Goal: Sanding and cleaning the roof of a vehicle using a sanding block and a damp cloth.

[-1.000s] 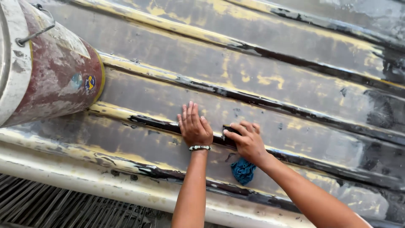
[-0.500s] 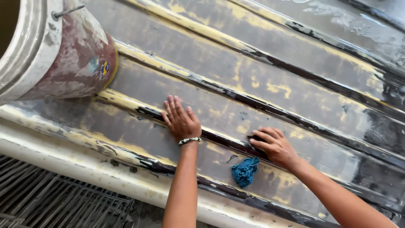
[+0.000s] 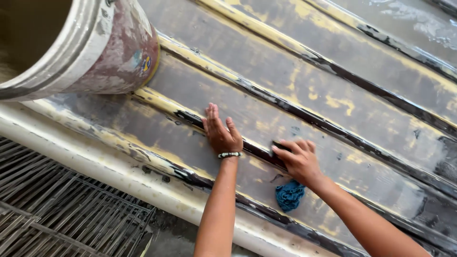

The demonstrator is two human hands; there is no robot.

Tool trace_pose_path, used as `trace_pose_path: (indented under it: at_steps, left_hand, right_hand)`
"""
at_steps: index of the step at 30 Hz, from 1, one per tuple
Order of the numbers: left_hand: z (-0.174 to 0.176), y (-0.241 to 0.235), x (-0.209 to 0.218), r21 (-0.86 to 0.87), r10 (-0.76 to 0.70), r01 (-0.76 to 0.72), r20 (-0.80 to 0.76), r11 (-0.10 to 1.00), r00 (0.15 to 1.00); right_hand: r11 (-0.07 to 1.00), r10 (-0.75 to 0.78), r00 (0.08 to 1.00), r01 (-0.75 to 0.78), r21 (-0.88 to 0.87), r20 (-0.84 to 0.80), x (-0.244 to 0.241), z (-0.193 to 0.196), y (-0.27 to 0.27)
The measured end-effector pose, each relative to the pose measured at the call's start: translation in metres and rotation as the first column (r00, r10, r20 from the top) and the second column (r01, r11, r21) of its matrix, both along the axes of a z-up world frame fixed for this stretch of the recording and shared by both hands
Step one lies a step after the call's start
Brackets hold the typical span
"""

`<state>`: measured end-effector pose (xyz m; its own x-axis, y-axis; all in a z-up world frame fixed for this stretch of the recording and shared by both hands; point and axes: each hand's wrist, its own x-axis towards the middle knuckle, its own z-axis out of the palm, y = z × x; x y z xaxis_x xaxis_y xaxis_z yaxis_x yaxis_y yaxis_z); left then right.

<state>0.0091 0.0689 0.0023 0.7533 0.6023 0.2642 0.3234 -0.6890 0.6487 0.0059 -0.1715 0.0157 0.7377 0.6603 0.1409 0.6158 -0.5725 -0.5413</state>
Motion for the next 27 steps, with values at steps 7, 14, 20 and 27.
trace_pose_path:
  at_steps: [7, 14, 20, 27]
  left_hand:
    - [0.001, 0.002, 0.005, 0.033, -0.048, 0.05, -0.055, 0.998, 0.997]
    - [-0.004, -0.004, 0.013, 0.052, -0.066, 0.069, -0.063, 0.996, 0.996]
    - [-0.003, 0.003, 0.013, 0.122, -0.052, 0.066, -0.109, 0.99, 0.993]
    - [-0.003, -0.004, 0.003, 0.146, -0.059, 0.078, -0.132, 0.986, 0.989]
  right_hand:
    - [0.995, 0.0, 0.997, -0.007, 0.1, 0.071, 0.057, 0.01, 0.104]
    - [0.999, 0.035, 0.997, -0.034, -0.018, 0.067, 0.013, -0.001, -0.02]
    - [0.995, 0.071, 0.997, -0.074, 0.071, 0.037, 0.063, -0.003, 0.065]
    - [0.981, 0.194, 0.981, -0.194, -0.025, -0.01, 0.062, 0.009, 0.021]
